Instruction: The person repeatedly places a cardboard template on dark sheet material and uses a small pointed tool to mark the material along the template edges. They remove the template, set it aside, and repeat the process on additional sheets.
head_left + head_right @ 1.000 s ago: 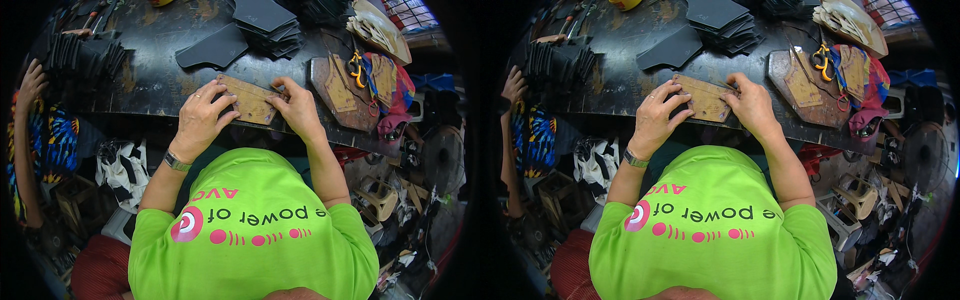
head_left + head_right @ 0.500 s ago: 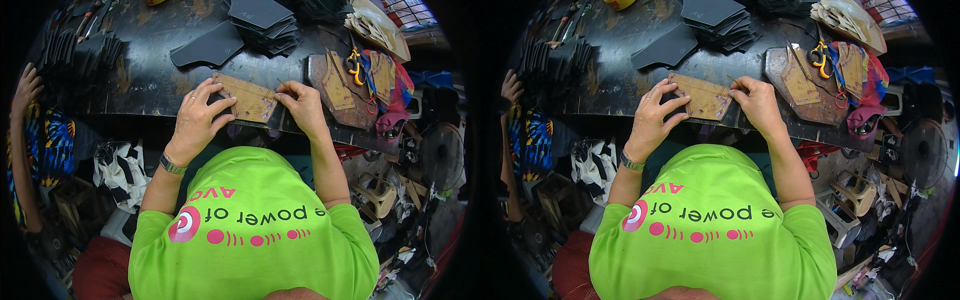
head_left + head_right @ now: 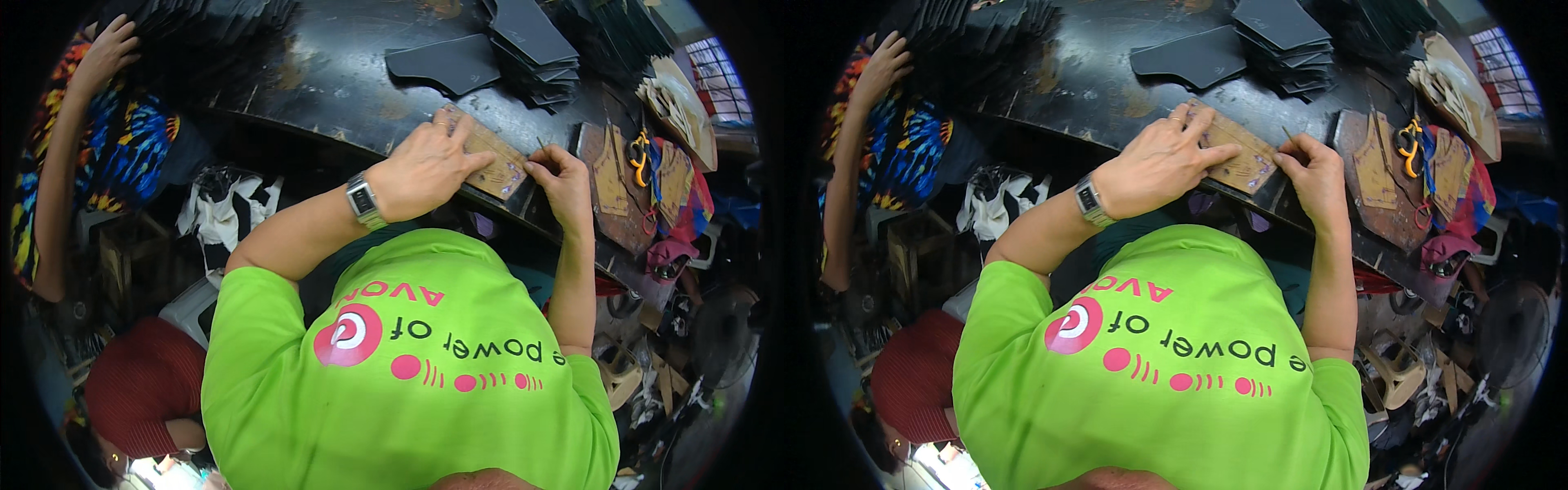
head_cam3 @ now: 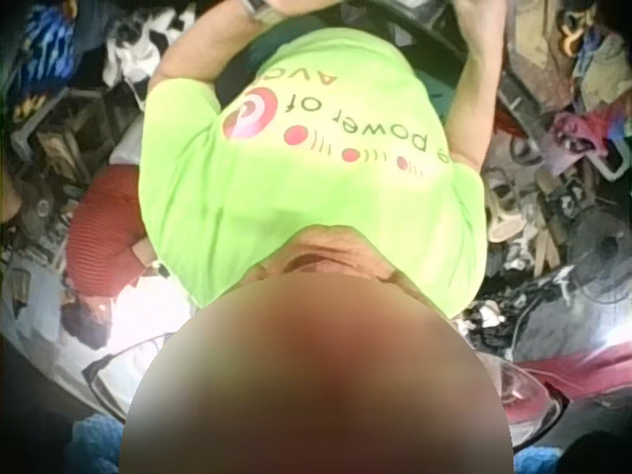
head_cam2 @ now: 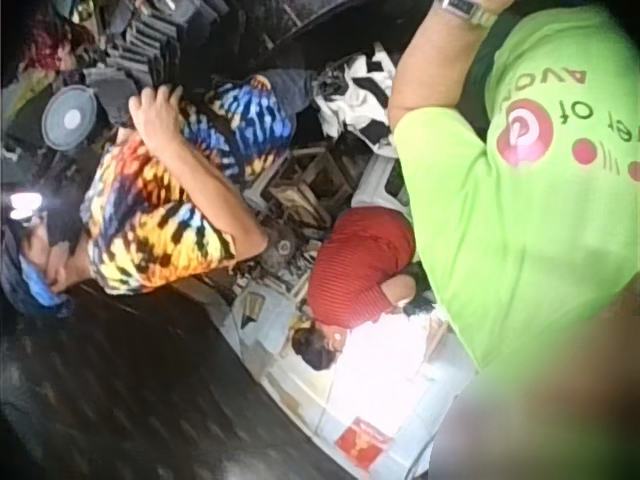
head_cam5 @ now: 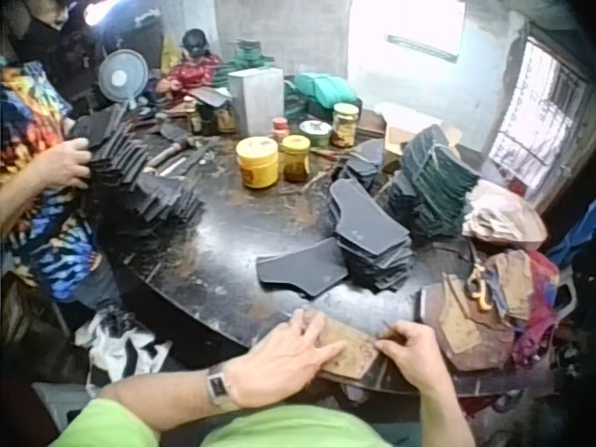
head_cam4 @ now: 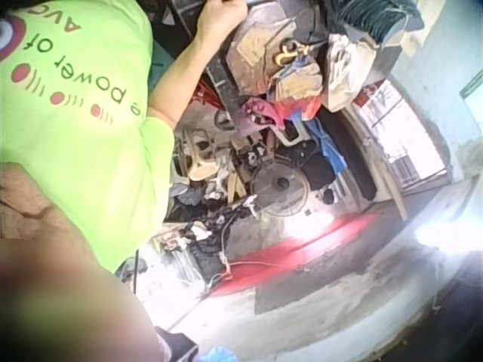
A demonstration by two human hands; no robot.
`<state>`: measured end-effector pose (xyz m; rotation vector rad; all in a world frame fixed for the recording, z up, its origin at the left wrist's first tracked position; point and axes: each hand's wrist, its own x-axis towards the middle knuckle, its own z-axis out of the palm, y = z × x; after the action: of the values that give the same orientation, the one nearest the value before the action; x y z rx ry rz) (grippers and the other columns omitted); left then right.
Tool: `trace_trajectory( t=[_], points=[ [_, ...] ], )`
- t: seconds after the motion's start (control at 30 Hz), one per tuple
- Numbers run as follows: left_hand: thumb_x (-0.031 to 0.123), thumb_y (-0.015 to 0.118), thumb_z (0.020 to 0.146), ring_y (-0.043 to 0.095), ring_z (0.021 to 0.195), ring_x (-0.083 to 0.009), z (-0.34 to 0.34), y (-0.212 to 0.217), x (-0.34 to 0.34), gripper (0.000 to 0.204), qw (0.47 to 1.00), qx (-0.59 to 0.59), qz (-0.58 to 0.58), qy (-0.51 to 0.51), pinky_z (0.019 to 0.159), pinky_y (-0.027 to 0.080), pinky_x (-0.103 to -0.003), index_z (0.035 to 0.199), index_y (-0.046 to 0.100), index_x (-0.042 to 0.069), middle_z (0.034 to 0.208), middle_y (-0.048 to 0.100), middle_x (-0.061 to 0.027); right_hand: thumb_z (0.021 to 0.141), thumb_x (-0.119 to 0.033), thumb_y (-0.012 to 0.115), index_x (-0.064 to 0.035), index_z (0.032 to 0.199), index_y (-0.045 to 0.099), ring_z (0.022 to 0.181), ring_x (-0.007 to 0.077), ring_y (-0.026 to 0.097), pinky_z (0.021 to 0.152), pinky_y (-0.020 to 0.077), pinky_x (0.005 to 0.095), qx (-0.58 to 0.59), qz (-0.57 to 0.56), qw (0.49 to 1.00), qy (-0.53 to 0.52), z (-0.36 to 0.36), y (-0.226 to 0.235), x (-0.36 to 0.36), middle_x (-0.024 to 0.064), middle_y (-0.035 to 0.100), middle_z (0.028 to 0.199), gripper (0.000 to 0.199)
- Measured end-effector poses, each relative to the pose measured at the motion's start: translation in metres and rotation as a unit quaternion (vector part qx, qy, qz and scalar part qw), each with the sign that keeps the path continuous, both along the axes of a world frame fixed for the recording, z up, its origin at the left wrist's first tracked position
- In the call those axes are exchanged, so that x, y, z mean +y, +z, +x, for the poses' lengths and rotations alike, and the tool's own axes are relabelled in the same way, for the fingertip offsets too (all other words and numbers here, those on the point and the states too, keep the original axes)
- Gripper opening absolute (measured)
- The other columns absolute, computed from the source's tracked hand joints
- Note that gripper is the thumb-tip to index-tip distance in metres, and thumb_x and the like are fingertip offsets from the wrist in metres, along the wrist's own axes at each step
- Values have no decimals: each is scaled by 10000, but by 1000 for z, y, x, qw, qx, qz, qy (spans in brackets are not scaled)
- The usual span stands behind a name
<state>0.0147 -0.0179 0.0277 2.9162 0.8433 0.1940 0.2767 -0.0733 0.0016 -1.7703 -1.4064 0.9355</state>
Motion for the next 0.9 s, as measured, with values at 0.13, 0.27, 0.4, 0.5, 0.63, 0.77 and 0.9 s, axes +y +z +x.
trace_trajectory(
  t=[0.13, 0.27, 0.4, 0.5, 0.63, 0.77, 0.9],
  points=[
    [181, 666, 921, 603, 1230, -551, 3, -1, 1, 554, 1000, 22, 16, -11, 889, 604, -471, 1468, 598, 236, 1404, 530, -335, 891, -16, 758, 22, 907, 705, 701, 50, 556, 658, 463, 247, 2, 8, 1000, 5, 1, 0, -1, -10, 636, 726, 67],
    [190, 650, 933, 616, 1203, -547, 5, 0, 3, 542, 999, 35, 18, -18, 877, 606, -461, 1469, 600, 250, 1415, 530, -326, 885, -15, 764, 21, 902, 703, 689, 52, 539, 648, 454, 248, 3, 2, 1000, 9, 3, -1, 1, -18, 623, 716, 73],
    [195, 646, 936, 635, 1168, -525, 8, 3, 8, 542, 997, 62, 16, -37, 857, 606, -446, 1472, 600, 263, 1401, 548, -306, 895, -11, 755, 16, 917, 703, 731, 46, 573, 679, 462, 233, -4, -9, 1000, 20, 6, -2, 2, -28, 653, 771, 63],
    [201, 649, 934, 648, 1136, -502, 12, 6, 13, 535, 996, 76, 22, -47, 846, 603, -439, 1464, 605, 262, 1374, 571, -282, 902, -10, 750, 13, 924, 703, 754, 40, 590, 696, 467, 222, 6, -12, 1000, 23, 7, -3, 1, -33, 669, 799, 56],
    [212, 653, 934, 664, 1079, -461, 15, 8, 16, 517, 995, 79, 22, -53, 830, 596, -435, 1447, 612, 263, 1330, 595, -255, 879, -18, 762, 24, 912, 705, 701, 64, 555, 663, 467, 258, 15, 1, 1000, 8, 5, -2, 0, -5, 642, 724, 77],
    [217, 662, 929, 669, 1037, -435, 14, 9, 17, 514, 995, 77, 16, -55, 812, 588, -434, 1439, 615, 263, 1298, 604, -242, 879, -19, 758, 27, 912, 704, 705, 68, 561, 668, 471, 262, 14, 1, 1000, 8, 3, -1, 0, 4, 647, 724, 78],
    [213, 680, 911, 656, 1067, -445, 15, 8, 18, 528, 996, 72, 0, -58, 802, 589, -437, 1433, 617, 249, 1293, 596, -239, 878, -22, 758, 27, 915, 703, 705, 69, 561, 670, 472, 265, 7, -3, 1000, 7, 3, 0, 1, 10, 644, 721, 82]
  ],
)
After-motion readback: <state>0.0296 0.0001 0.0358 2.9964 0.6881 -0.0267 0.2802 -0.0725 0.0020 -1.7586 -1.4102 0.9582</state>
